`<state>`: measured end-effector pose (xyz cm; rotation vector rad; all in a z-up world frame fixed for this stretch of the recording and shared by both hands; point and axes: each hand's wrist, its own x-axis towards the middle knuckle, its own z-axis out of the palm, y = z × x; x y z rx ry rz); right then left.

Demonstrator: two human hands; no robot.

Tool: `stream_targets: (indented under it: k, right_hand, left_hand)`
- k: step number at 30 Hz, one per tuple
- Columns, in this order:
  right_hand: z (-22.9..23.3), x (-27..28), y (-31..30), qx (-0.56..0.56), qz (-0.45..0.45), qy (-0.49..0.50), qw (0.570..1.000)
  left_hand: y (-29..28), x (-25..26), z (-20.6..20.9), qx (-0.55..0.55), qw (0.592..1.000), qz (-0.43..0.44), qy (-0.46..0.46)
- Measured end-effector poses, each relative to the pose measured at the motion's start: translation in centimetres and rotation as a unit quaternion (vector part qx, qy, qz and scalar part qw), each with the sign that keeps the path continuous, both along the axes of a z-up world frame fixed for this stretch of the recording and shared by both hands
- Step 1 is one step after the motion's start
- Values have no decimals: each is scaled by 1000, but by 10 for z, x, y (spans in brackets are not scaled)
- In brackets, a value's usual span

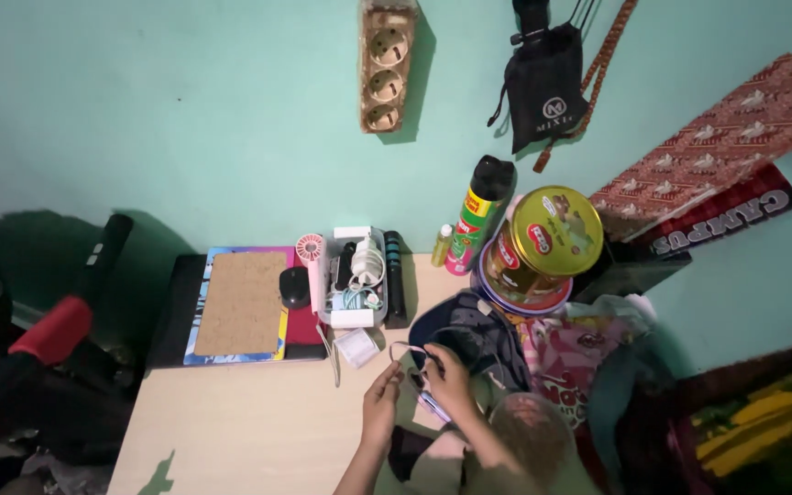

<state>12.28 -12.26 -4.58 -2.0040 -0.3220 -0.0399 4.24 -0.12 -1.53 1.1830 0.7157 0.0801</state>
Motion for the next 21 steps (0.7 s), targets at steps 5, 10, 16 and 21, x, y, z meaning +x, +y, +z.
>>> stream_targets:
  k: [5,10,16,21]
  right_hand:
    - [-5,-1,-24,-64,16,-55,996]
    - [-9,3,-37,-118,40,-65,990]
    - [-14,-4,-37,-194,68,-76,976]
    - [-18,-10,-36,-190,137,-146,961]
  left_hand:
    - [-7,-8,-3,-27,1000,-5,5]
    - [-14,-8,-29,2,1000,-18,-23]
    - [-18,-11,-12,6,1000,-28,11]
    - [-18,-17,-23,25,999,-36,22]
